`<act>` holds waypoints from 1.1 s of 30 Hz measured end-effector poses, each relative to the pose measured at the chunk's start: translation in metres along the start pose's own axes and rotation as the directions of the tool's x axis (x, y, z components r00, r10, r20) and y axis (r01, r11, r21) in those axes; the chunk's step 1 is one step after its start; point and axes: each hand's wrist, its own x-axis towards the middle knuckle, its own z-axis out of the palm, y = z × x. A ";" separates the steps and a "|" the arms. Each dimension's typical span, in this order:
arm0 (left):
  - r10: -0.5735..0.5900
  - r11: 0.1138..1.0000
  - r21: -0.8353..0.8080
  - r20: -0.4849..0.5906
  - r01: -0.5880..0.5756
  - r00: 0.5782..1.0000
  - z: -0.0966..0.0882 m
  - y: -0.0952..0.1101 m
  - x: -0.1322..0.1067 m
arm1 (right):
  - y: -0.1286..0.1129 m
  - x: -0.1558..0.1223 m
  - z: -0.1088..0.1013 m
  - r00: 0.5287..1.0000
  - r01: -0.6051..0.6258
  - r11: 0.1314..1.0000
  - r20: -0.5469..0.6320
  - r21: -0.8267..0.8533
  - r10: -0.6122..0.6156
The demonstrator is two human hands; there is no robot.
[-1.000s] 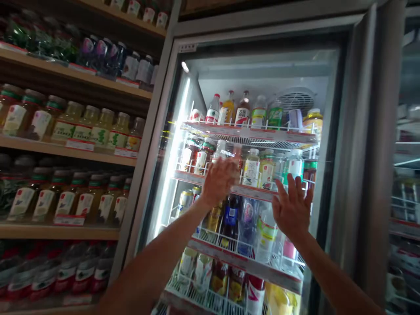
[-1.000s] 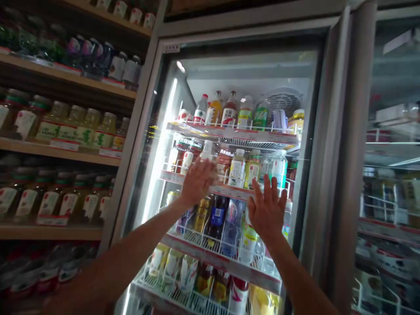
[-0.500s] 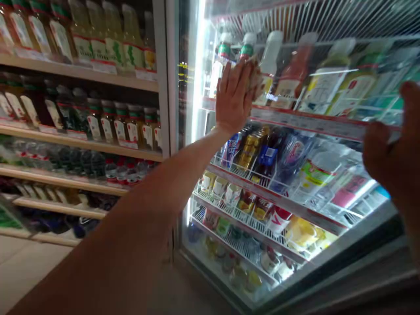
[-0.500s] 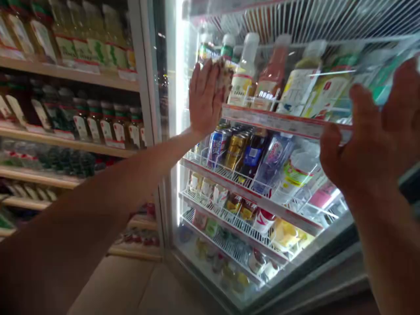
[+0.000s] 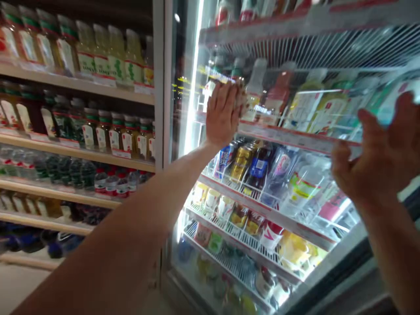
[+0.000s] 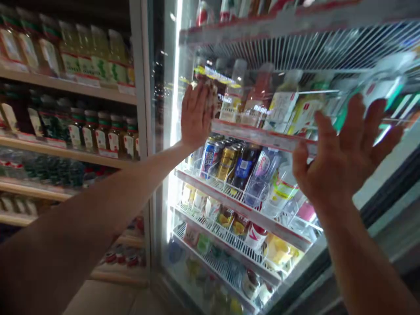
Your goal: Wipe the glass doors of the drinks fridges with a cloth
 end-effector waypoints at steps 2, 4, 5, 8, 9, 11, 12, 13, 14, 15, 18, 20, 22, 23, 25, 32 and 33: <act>-0.003 1.000 -0.016 -0.030 0.002 1.000 0.001 -0.001 -0.002 | -0.005 0.001 0.002 0.998 0.062 0.998 0.006 -0.027 -0.062; -0.018 1.000 -0.017 -0.058 0.017 0.998 0.002 -0.001 -0.003 | -0.007 0.000 0.006 0.995 0.080 0.996 -0.056 -0.044 -0.082; -0.032 0.999 -0.017 -0.071 0.031 0.997 0.002 0.000 -0.004 | -0.008 0.000 0.008 0.992 0.091 0.995 -0.088 -0.049 -0.095; -0.028 0.999 -0.033 -0.073 0.025 0.997 -0.001 0.015 -0.006 | -0.009 -0.001 0.009 0.984 0.112 0.992 -0.131 -0.051 -0.118; 0.003 0.999 -0.040 -0.065 -0.006 0.998 -0.001 0.026 -0.006 | -0.009 -0.001 0.009 0.986 0.107 0.993 -0.127 -0.042 -0.112; 0.116 0.992 -0.049 -0.042 -0.118 0.992 -0.001 0.058 -0.008 | -0.010 -0.002 0.008 0.987 0.094 0.995 -0.132 -0.017 -0.095; 0.187 0.981 -0.054 -0.032 -0.189 0.982 0.000 0.078 -0.010 | -0.010 -0.002 0.008 0.985 0.091 0.996 -0.147 -0.004 -0.090; 0.266 0.962 -0.061 -0.022 -0.267 0.964 0.001 0.098 -0.012 | -0.010 -0.002 0.008 0.982 0.091 0.996 -0.166 0.008 -0.088; 0.350 0.934 -0.073 -0.016 -0.351 0.936 0.003 0.116 -0.015 | -0.010 -0.002 0.008 0.979 0.092 0.996 -0.185 0.018 -0.087; 0.430 0.899 -0.086 -0.013 -0.429 0.903 0.004 0.128 -0.017 | -0.009 -0.002 0.009 0.976 0.095 0.995 -0.198 0.024 -0.089; 0.539 0.838 -0.086 -0.030 -0.539 0.842 0.004 0.114 -0.014 | -0.008 -0.003 0.010 0.977 0.094 0.995 -0.195 0.026 -0.087; 0.423 0.903 -0.045 -0.090 -0.428 0.902 -0.002 0.066 -0.003 | -0.008 -0.003 0.010 0.981 0.081 0.997 -0.178 0.016 -0.077; 0.065 0.997 -0.018 -0.212 -0.070 0.975 -0.008 0.014 0.007 | -0.010 -0.003 0.010 0.984 0.075 0.997 -0.160 -0.003 -0.074; -0.033 0.999 -0.027 -0.250 0.027 0.968 -0.009 -0.003 0.009 | -0.010 -0.003 0.010 0.986 0.077 0.997 -0.148 -0.015 -0.078; -0.190 0.982 -0.039 -0.293 0.187 0.937 -0.006 -0.006 0.006 | -0.012 -0.002 0.010 0.987 0.086 0.996 -0.132 -0.033 -0.090; 0.378 0.914 -0.175 0.044 -0.365 0.925 -0.001 0.073 -0.019 | -0.012 -0.001 0.008 0.991 0.065 0.997 -0.113 -0.047 -0.070; 0.325 0.935 -0.168 0.039 -0.314 0.945 -0.004 0.059 -0.013 | -0.013 -0.001 0.008 0.995 0.055 0.996 -0.083 -0.067 -0.061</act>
